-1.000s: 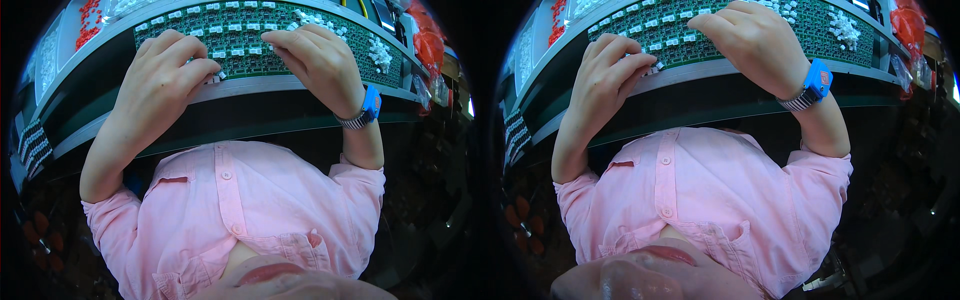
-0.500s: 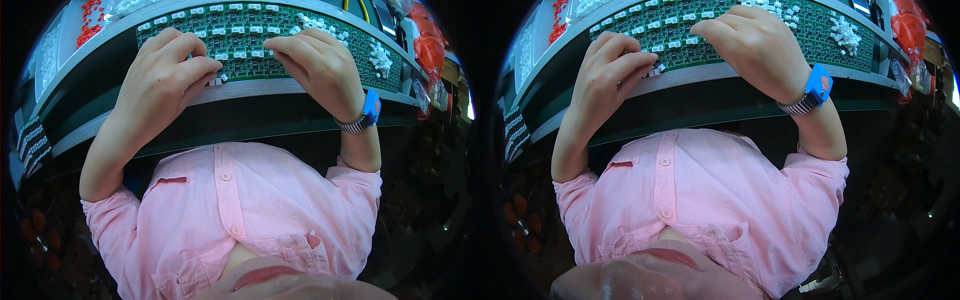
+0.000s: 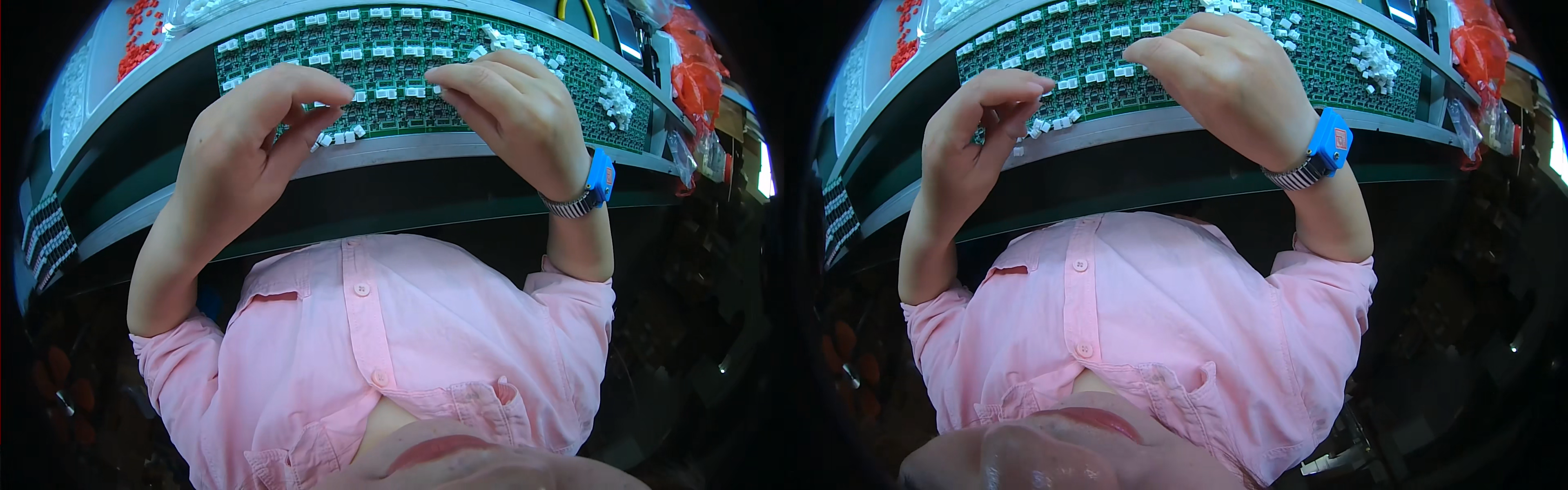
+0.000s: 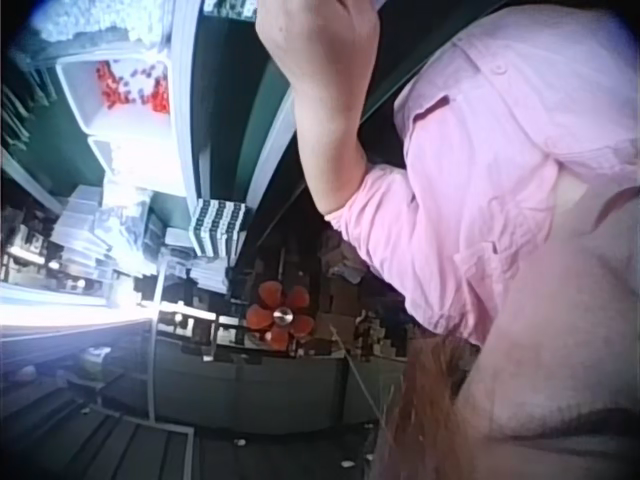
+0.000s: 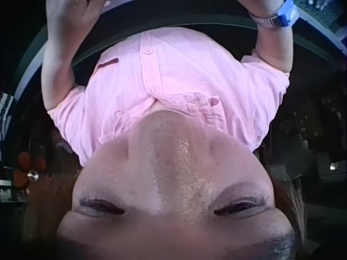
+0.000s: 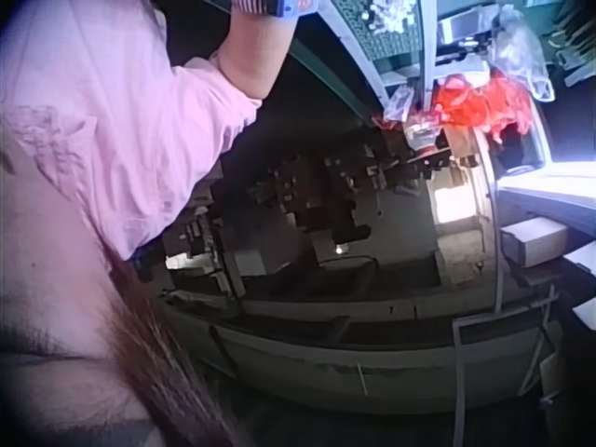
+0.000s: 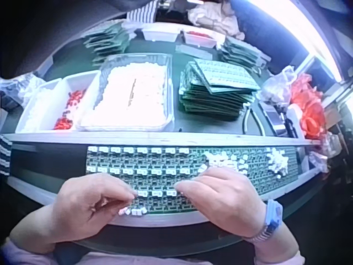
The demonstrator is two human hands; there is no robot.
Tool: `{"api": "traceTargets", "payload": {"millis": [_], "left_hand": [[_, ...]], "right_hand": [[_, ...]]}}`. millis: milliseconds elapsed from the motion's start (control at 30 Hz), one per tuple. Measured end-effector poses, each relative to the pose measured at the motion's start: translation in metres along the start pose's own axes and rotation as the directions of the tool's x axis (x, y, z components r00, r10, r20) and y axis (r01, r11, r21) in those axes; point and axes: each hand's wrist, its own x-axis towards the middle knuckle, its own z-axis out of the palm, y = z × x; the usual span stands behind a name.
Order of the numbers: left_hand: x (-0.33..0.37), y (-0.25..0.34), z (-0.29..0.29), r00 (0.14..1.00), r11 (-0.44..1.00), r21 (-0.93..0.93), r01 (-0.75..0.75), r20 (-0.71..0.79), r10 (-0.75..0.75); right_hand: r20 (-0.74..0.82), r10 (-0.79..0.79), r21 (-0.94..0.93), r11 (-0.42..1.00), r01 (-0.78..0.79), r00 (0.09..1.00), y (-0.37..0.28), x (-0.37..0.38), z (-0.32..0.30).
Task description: The person places a circuit board onto the table, retrieves small components from a container, and inserts them onto the circuit board by hand.
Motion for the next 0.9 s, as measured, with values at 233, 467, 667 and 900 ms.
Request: {"api": "traceTargets", "payload": {"millis": [233,467,667,900], "left_hand": [[-0.003,-0.002,-0.007,0.999,0.999,-0.04,-0.022,0.027,0.023],[-0.008,-0.004,-0.009,0.995,0.99,-0.124,0.059,0.089,-0.048],[-0.007,0.0,-0.01,0.99,0.985,-0.127,0.115,0.096,-0.103],[-0.004,0.0,-0.011,0.995,0.986,-0.155,0.055,0.088,-0.042]], "right_hand": [[-0.001,0.005,-0.007,1.0,-0.005,1.0,0.0,-0.001,-0.001],[0.09,0.003,-0.02,1.0,-0.001,0.996,-0.003,0.002,-0.002],[0.001,-0.045,-0.002,0.999,0.045,0.999,-0.021,0.004,0.009],[-0.105,-0.011,0.058,0.998,0.017,0.994,-0.036,-0.001,0.05]]}}
